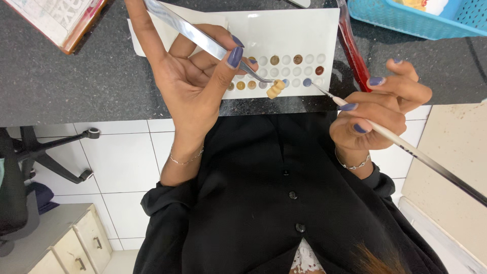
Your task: The person holds a dental ceramic bridge with forceps in one hand and uses a fine brush in the other to apply and shape porcelain powder on the prosthesis, dipping the brush into wells of a ceramic shade palette. They reposition the bridge on the forceps and continue applying material to different surfaces.
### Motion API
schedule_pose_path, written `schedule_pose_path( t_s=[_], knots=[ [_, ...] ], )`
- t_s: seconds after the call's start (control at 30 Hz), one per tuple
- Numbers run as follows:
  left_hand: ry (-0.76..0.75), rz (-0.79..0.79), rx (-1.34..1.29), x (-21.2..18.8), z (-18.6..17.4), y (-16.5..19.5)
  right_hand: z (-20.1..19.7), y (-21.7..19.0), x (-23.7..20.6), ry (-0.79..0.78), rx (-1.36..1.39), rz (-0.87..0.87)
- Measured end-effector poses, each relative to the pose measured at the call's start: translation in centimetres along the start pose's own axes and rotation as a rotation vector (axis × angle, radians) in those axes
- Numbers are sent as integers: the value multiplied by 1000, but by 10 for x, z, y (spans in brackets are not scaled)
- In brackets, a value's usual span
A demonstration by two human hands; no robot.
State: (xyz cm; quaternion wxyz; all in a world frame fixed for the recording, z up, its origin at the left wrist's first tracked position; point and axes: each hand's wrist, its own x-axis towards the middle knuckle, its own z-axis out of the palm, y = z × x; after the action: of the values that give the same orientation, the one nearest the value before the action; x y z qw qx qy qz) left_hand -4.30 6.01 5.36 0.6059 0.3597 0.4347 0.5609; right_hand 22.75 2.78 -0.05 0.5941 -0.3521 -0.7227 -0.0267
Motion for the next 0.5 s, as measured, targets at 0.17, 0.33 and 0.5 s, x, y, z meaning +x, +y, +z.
schedule_pose_path(
  t_s=[0.17, 0.33, 0.5],
  knots=[
    [-31, 25, -48, 1, -1, -3, 2, 4, 0, 25, 11, -49],
    [-20, 23, -42, 1, -1, -3, 4, 5, -1, 20, 2, -42],
    [-20, 21, -46, 1, -1, -4, 4, 5, -4, 24, 6, -6]
  ],
)
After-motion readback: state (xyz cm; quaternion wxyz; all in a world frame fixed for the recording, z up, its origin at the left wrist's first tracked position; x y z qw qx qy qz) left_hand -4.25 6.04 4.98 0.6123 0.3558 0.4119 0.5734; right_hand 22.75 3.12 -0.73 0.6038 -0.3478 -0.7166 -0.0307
